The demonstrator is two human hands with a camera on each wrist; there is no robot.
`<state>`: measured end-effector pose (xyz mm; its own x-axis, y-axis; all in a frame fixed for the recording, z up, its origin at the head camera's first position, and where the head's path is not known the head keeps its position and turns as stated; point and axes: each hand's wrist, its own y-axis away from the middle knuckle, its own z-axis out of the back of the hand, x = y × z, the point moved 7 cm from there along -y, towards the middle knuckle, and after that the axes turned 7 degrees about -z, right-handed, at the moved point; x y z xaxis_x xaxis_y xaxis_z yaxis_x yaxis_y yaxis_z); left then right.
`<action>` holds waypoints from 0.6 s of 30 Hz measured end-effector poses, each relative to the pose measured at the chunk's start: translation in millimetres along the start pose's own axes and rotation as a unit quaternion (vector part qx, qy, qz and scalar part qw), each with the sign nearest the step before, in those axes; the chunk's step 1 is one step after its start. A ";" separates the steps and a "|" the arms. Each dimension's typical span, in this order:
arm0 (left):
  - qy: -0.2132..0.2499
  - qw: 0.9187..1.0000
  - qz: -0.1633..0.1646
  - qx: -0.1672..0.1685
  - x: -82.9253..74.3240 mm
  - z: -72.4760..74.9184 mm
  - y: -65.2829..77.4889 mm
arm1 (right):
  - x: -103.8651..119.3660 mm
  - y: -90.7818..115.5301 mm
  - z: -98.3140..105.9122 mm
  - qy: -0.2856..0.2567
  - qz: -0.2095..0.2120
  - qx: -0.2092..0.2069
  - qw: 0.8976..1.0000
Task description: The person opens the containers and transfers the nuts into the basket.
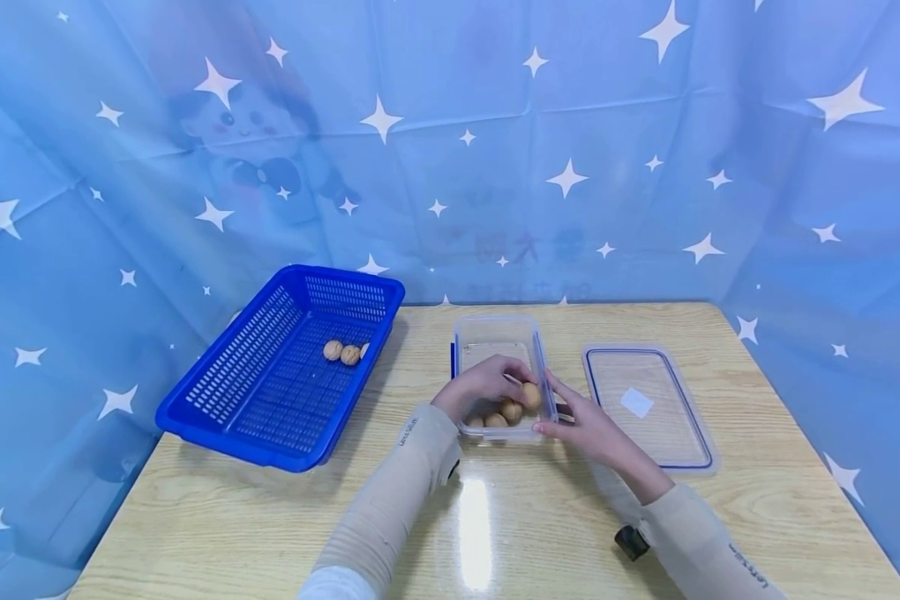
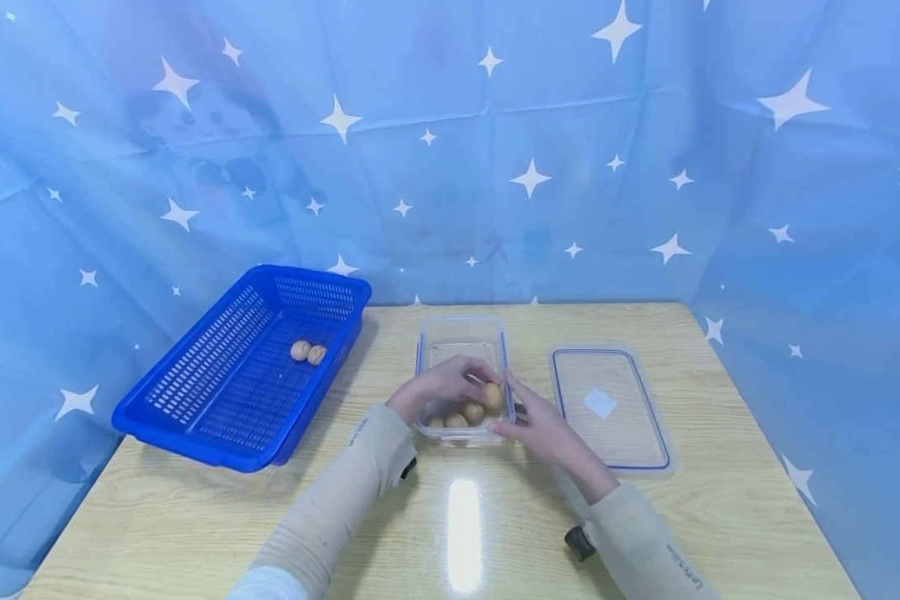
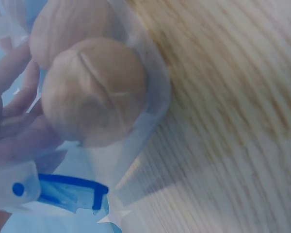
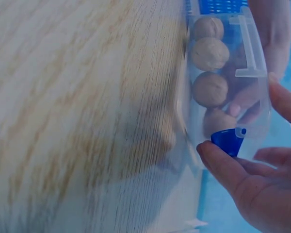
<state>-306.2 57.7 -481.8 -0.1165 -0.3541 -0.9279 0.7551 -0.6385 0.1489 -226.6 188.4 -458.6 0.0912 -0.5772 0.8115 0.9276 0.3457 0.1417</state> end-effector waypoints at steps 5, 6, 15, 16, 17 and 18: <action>0.011 1.000 -0.005 -0.006 -0.7 5.1 1.5 | 0.3 -0.6 -0.9 0.001 0.000 0.001 1.000; 0.009 1.000 -0.008 -0.006 -1.1 6.3 1.6 | 0.4 -0.7 -1.1 0.000 0.000 0.001 1.000; -0.004 0.999 -0.046 -0.029 -14.0 23.9 3.7 | 1.5 -0.2 -1.6 -0.009 -0.006 0.007 1.000; -0.002 0.998 -0.048 -0.032 -15.9 26.6 3.7 | 1.4 -0.3 -1.6 -0.011 -0.007 0.007 1.000; -0.002 0.998 -0.052 -0.036 -18.0 29.1 3.7 | 1.3 -0.4 -1.5 -0.011 -0.008 0.008 1.000; -0.002 0.998 -0.056 -0.038 -20.4 31.6 3.9 | 1.2 -0.5 -1.5 -0.012 -0.009 0.009 1.000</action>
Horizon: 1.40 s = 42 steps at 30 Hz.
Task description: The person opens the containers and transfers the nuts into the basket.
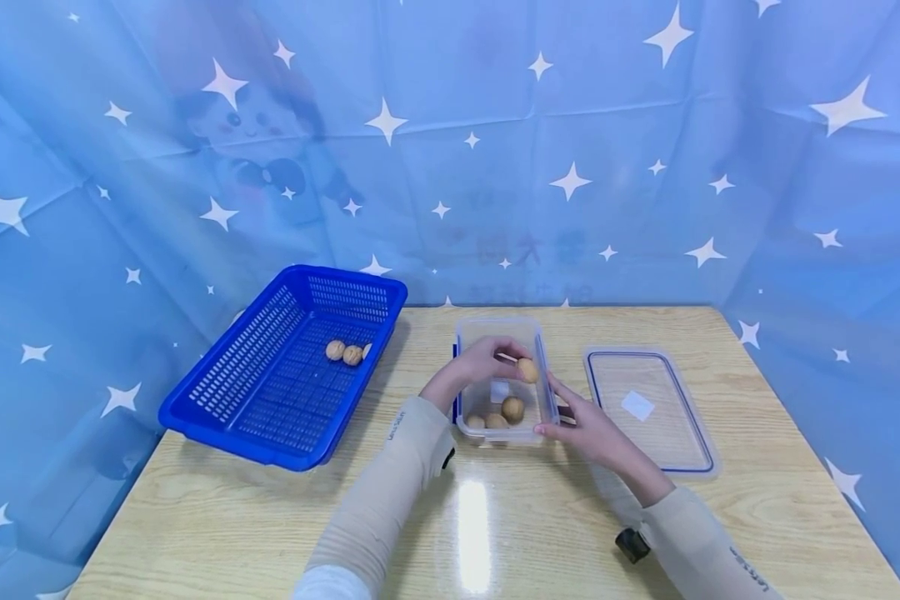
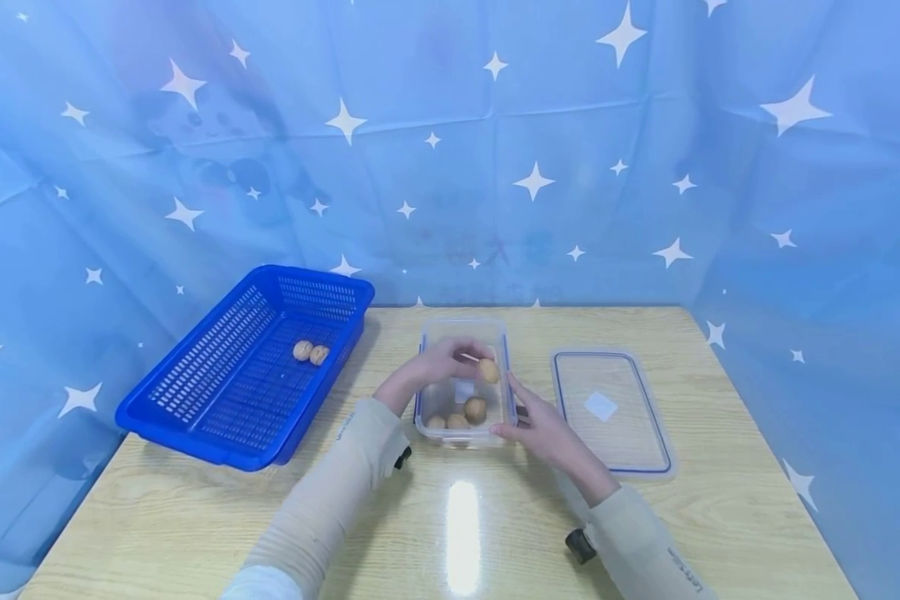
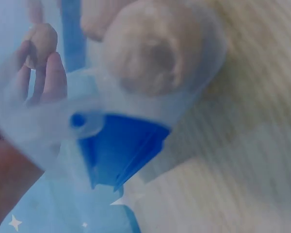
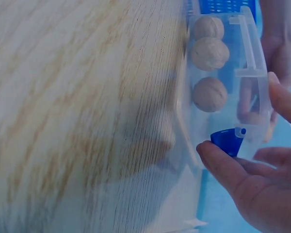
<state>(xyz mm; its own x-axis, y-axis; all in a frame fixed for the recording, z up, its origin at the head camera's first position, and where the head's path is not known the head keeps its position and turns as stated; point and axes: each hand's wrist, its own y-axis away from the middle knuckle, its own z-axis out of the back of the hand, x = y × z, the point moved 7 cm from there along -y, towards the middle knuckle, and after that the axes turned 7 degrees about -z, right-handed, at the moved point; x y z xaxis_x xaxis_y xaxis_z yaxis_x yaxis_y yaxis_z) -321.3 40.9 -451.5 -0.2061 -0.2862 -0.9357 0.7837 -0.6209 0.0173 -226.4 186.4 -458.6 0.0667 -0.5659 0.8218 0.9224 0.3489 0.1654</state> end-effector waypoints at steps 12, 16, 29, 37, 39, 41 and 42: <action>-0.009 0.999 -0.023 -0.028 -17.3 26.5 0.4 | 0.8 1.0 0.4 0.006 0.005 -0.010 1.000; -0.004 0.999 -0.014 -0.032 -21.7 35.3 2.2 | 1.0 1.8 0.1 0.007 0.001 -0.009 1.000; 0.002 0.997 -0.011 -0.073 -50.4 72.3 13.0 | 1.4 3.1 0.5 0.022 -0.004 -0.012 1.000; 0.024 0.994 -0.015 -0.106 -62.2 103.6 21.0 | 0.8 2.5 -0.3 0.029 -0.006 -0.007 1.000; 0.028 0.993 -0.019 -0.113 -65.0 111.9 24.3 | 1.1 2.2 -0.3 0.030 -0.005 -0.007 0.999; 0.028 0.992 -0.022 -0.121 -67.1 120.6 28.7 | 1.4 1.8 -0.4 0.030 -0.005 -0.005 1.000; 0.026 0.992 -0.022 -0.124 -67.9 124.8 31.2 | 1.6 1.6 -0.6 0.029 -0.004 -0.004 1.000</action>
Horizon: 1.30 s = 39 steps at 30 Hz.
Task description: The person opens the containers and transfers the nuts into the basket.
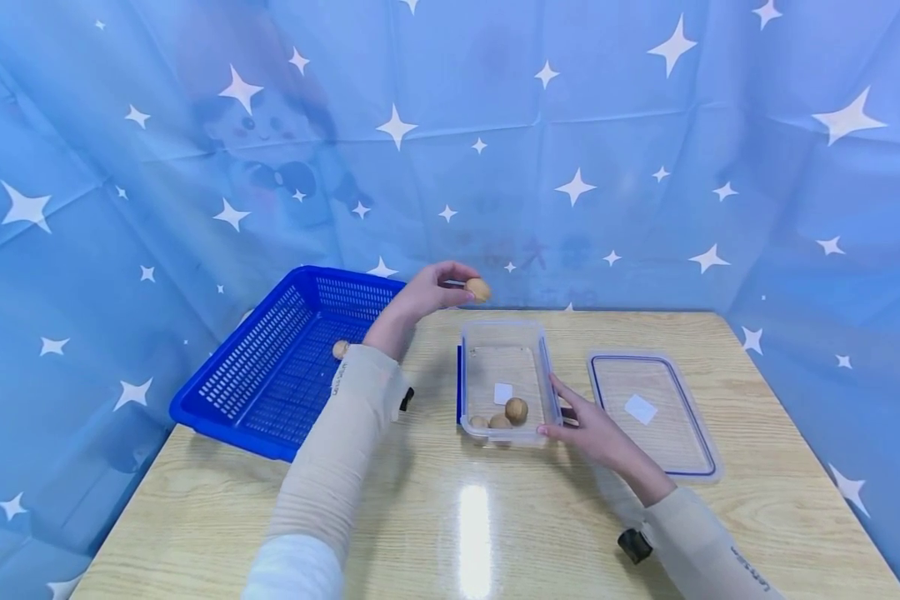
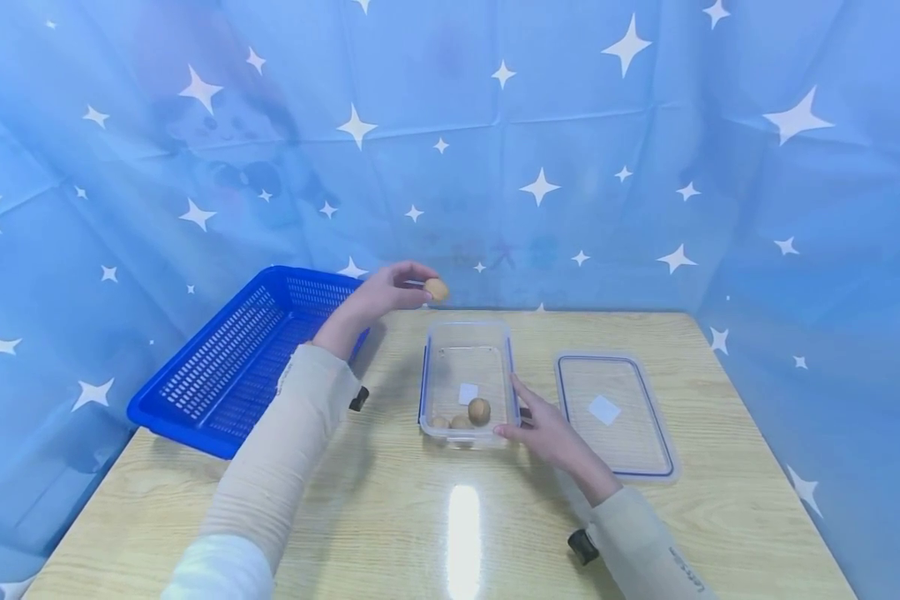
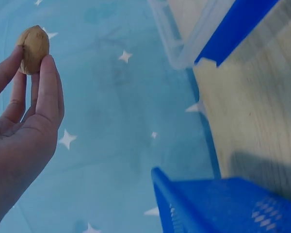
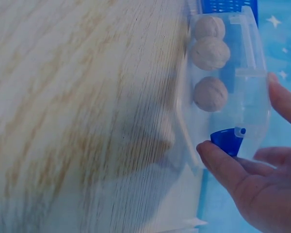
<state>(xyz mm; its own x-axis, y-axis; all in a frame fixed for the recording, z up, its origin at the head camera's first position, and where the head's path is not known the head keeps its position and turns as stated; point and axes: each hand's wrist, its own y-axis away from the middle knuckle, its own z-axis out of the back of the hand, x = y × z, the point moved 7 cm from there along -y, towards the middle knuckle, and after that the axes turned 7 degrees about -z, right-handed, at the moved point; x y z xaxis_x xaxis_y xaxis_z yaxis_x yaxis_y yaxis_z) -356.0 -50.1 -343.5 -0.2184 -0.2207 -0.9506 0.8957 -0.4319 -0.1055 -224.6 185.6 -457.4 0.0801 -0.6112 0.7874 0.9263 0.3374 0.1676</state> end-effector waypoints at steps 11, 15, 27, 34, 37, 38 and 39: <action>-0.033 0.998 0.032 -0.036 4.5 43.4 19.4 | -0.3 -0.5 -2.3 -0.002 -0.005 0.002 1.000; -0.051 0.997 0.038 -0.052 7.6 58.6 28.1 | -0.2 -0.3 -2.4 0.001 -0.008 0.003 1.000; -0.047 0.993 0.070 -0.086 28.7 99.0 52.8 | -0.5 -1.2 -1.2 0.008 -0.011 0.001 1.000; -0.027 0.990 0.082 -0.113 35.1 118.0 70.1 | 0.6 0.0 -0.5 0.009 -0.014 0.002 1.000; -0.024 0.988 0.088 -0.124 38.6 125.1 77.5 | 0.9 0.3 0.3 0.008 -0.016 0.004 1.000; -0.024 0.987 0.091 -0.129 40.9 127.6 79.7 | 0.8 0.3 0.6 0.009 -0.016 0.004 1.000; -0.027 0.987 0.090 -0.134 45.6 130.9 81.1 | 0.6 0.3 0.8 0.008 -0.016 0.004 1.000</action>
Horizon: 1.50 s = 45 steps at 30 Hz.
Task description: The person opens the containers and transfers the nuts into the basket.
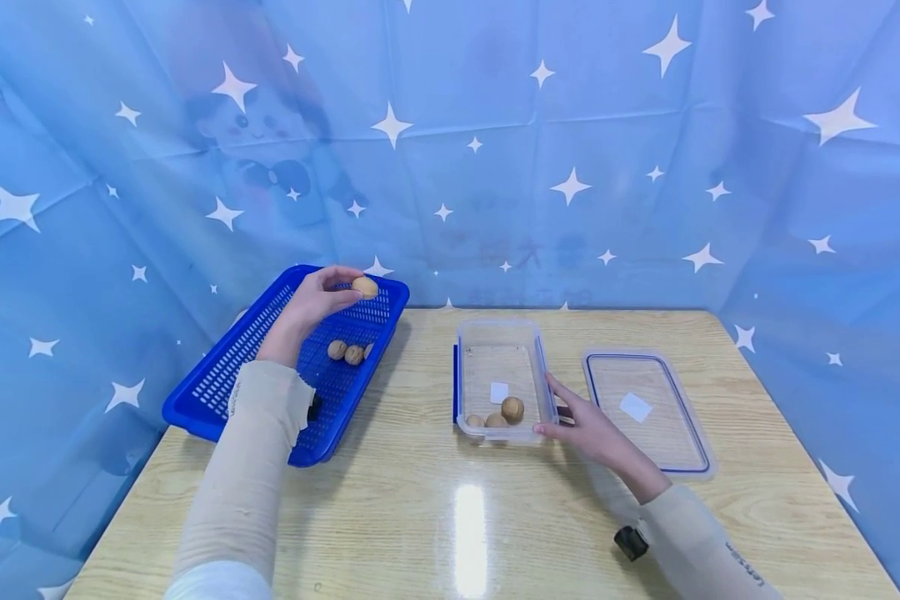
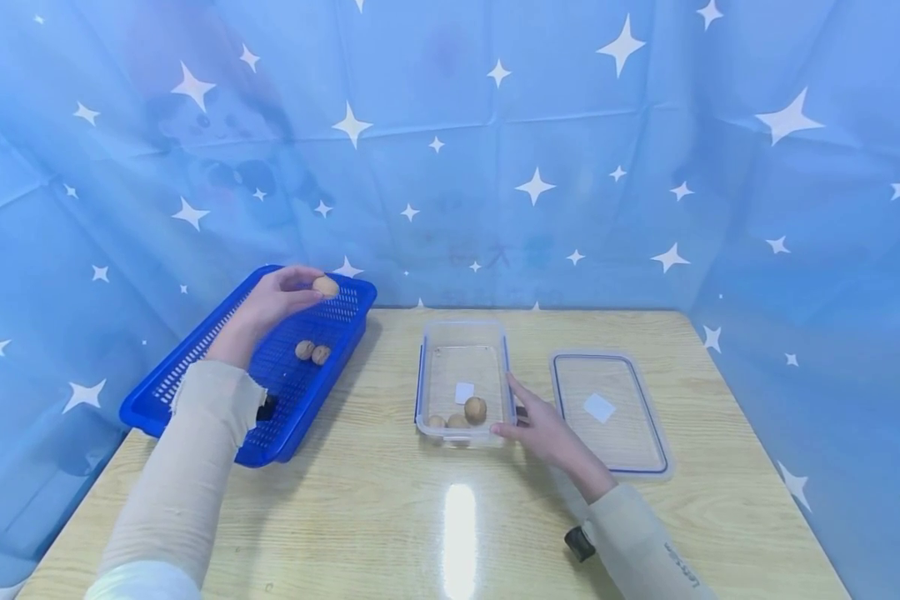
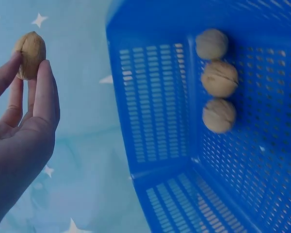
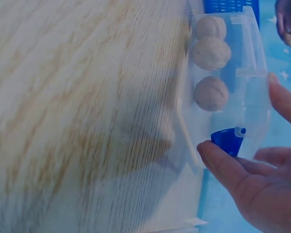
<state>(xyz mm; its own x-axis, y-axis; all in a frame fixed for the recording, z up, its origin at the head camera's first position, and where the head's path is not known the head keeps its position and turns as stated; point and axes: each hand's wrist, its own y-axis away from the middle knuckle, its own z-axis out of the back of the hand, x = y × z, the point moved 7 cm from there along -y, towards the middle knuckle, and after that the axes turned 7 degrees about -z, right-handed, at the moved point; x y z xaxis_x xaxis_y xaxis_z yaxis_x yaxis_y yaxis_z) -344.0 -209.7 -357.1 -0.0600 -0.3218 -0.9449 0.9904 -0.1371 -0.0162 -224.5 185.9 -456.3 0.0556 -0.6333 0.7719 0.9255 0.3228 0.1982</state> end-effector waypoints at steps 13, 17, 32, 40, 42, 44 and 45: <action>-0.015 0.999 0.029 -0.021 41.0 23.4 11.0 | 0.7 -0.1 0.7 0.016 0.004 -0.009 1.000; -0.027 0.999 0.033 -0.021 50.6 27.9 13.6 | 1.1 -0.3 -0.6 0.013 0.007 -0.007 1.000; -0.083 0.993 0.089 0.011 92.9 27.4 22.0 | 2.0 -0.8 1.6 0.024 0.007 -0.014 1.000; -0.098 0.987 0.129 0.021 109.0 26.9 20.8 | 2.0 -0.8 1.2 0.016 0.006 -0.007 1.000; -0.097 0.984 0.145 0.027 112.9 26.4 21.9 | 2.3 -0.8 1.1 0.015 0.007 -0.007 1.000; -0.095 0.983 0.154 0.033 115.8 26.0 22.4 | 2.4 -0.9 0.9 0.017 0.008 -0.007 1.000; -0.092 0.983 0.157 0.035 117.0 25.6 22.7 | 2.3 -1.1 0.6 0.016 0.009 -0.007 1.000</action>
<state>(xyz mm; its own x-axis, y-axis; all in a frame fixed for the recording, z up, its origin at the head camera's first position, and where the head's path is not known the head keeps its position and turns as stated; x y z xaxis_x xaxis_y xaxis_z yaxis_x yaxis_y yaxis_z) -331.6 -274.5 -459.7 0.2201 -0.5211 -0.8246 0.9531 -0.0650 0.2955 -225.6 184.6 -454.4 0.0837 -0.6507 0.7547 0.9293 0.3244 0.1767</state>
